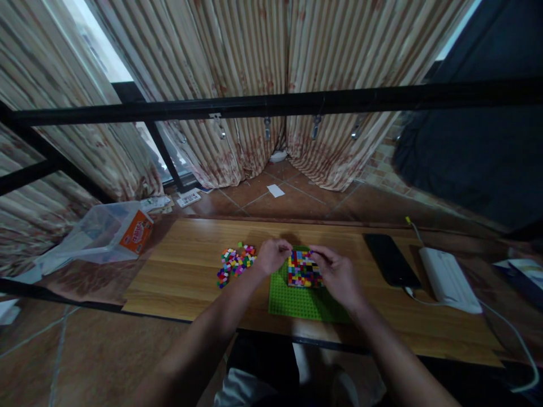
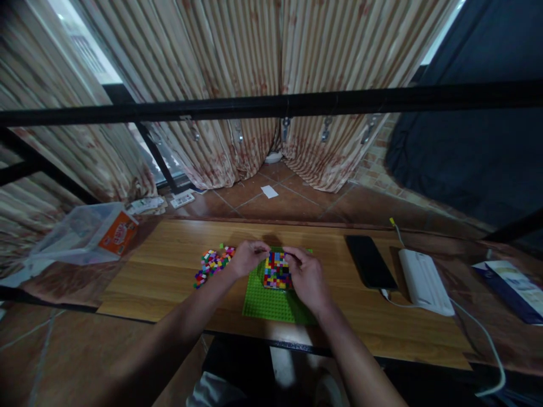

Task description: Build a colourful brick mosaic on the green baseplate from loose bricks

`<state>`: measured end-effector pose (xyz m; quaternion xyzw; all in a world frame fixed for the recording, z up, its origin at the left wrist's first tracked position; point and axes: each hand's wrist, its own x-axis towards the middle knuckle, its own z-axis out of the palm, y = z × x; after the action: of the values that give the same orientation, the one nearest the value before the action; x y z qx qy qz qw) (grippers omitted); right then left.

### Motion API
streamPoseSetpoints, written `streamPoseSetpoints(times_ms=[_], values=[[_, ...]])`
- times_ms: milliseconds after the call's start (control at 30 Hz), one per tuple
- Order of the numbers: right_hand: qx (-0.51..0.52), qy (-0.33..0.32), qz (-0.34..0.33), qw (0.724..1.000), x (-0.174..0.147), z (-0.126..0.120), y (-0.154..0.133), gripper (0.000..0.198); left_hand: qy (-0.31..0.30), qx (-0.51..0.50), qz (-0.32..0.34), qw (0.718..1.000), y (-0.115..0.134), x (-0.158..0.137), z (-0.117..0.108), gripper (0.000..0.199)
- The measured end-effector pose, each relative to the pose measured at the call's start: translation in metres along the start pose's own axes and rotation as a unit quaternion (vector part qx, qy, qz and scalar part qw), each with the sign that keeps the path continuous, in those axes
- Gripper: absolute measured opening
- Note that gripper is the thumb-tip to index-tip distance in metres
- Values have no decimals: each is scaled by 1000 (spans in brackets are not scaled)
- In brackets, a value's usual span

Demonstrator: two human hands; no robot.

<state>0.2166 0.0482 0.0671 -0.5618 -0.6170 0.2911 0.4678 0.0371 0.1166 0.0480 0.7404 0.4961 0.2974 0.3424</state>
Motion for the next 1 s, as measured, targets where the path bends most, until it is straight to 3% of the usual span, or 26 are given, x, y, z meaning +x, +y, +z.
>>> streamPoseSetpoints(times_ms=[233,667,1000], values=[[-111,-41,-21,993,25,18,4,26,6,-36,0,999,-7,-10,2,36],[-70,-80,-25,994,38,36,28,18,17,-48,-20,999,-7,-17,7,37],[-68,-109,82,988,44,35,31,19,15,-30,-30,999,-1,-18,6,31]])
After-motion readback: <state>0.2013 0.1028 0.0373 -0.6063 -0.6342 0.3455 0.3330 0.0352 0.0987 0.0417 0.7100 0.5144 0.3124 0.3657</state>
